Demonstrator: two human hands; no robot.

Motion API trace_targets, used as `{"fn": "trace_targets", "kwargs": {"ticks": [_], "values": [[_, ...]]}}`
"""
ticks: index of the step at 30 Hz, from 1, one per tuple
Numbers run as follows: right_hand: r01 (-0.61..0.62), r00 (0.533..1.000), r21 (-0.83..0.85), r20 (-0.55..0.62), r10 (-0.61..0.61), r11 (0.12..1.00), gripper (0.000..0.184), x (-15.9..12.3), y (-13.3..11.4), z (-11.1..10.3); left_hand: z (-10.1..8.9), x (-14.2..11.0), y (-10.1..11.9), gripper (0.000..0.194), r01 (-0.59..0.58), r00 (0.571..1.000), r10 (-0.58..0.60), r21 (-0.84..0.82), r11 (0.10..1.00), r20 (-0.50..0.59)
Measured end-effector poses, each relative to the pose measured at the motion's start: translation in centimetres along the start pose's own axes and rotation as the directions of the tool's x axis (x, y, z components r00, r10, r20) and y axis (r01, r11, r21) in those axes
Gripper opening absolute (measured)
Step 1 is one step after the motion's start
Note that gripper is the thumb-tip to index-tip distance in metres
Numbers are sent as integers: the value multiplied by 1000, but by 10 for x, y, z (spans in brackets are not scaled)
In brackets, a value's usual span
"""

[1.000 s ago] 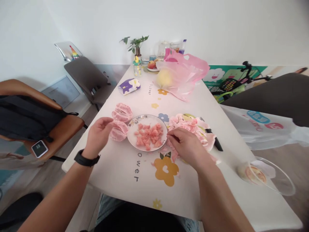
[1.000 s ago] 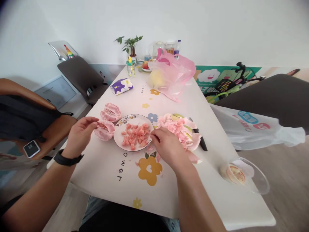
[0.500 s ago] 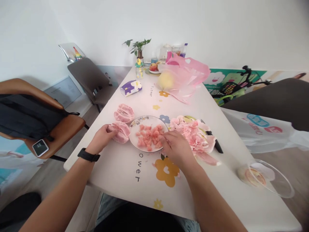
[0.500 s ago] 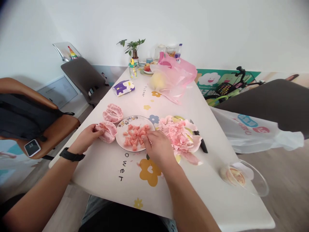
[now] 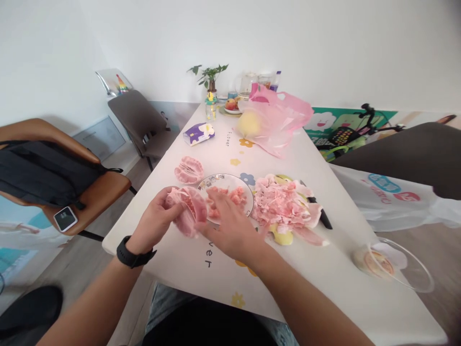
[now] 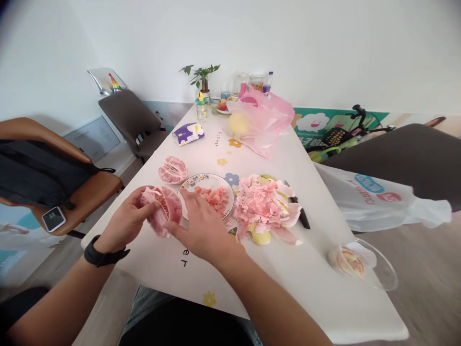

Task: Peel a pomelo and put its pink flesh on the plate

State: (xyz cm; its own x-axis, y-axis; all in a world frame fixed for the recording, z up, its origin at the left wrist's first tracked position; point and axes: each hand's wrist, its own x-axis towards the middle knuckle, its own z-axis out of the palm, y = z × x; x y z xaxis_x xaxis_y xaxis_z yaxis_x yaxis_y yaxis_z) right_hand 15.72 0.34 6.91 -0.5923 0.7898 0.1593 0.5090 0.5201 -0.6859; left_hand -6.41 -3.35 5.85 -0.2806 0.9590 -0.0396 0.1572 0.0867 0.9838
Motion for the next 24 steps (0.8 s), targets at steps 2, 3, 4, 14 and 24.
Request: {"fn": "trace_targets", "kwargs": {"ticks": [2,3,4,14,24], "values": [[-41,996,104,78,33,994,86,6,-11,-4,8,-8,11,55,36,999,-37,84,996,12],[-64,993,147,106,49,987,85,9,-14,-6,12,-12,15,54,34,999,-37,105,994,30],[-88,990,183,126,65,979,82,10,-16,-9,17,-15,18,52,18,999,-23,119,993,47],[-220,934,377,348,83,900,32,-6,-2,-25,35,-25,6,42,-68,977,20,223,972,211],[-273,902,460,427,59,845,25,-10,6,-22,35,-32,12,38,-78,950,17,186,980,311]]}}
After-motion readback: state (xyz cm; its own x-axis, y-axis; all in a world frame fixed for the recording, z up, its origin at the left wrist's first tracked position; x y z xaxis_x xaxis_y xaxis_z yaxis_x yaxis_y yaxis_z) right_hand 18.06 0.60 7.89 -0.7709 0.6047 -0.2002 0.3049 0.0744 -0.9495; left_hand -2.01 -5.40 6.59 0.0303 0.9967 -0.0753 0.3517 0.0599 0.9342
